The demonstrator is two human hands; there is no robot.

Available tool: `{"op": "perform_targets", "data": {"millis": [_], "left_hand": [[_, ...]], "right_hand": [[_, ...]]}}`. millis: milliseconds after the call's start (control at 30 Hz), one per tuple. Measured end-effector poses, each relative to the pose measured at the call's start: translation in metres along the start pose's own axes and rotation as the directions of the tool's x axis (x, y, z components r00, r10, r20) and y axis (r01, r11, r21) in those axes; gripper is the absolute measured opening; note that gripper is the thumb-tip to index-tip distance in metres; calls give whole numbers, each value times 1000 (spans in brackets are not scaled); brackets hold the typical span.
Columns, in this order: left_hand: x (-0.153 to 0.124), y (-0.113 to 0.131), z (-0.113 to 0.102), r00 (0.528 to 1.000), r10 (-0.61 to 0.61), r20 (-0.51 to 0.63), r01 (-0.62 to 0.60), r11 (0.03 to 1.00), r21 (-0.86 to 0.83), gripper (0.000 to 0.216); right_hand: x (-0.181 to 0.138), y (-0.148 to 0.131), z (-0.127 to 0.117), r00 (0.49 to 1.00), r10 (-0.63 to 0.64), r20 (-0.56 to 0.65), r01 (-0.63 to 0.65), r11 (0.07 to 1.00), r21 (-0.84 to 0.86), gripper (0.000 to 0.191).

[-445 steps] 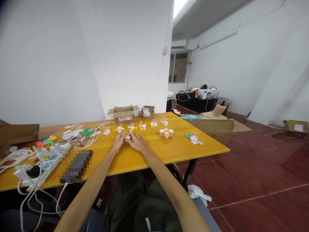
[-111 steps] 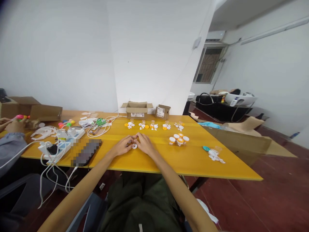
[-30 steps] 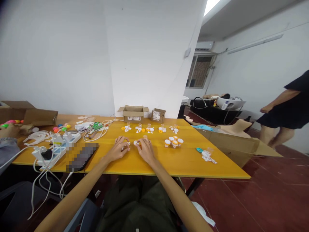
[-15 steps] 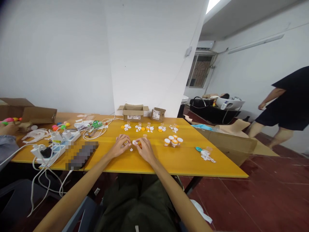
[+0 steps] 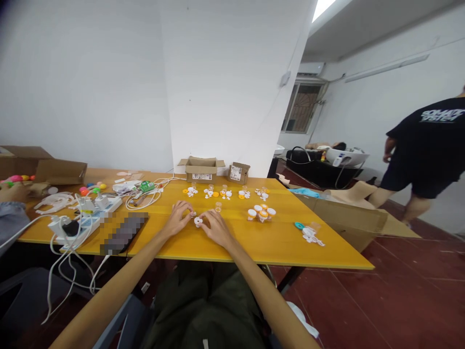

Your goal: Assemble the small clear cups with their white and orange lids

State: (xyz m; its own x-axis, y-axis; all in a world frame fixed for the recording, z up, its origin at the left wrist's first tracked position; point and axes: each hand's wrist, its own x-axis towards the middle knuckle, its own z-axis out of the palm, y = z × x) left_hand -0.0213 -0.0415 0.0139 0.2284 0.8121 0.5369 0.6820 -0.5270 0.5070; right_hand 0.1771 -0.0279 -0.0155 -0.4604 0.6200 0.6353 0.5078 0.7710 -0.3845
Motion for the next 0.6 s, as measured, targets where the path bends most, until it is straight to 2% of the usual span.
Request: {"op": "perform_targets", "data": {"millis": [600], "left_hand": [[-2,-1,3,978,126,169,-139,988,66,12]], "right_hand": [[1,-6,-4,995,-7,102,8,1000,-15,4]]}}
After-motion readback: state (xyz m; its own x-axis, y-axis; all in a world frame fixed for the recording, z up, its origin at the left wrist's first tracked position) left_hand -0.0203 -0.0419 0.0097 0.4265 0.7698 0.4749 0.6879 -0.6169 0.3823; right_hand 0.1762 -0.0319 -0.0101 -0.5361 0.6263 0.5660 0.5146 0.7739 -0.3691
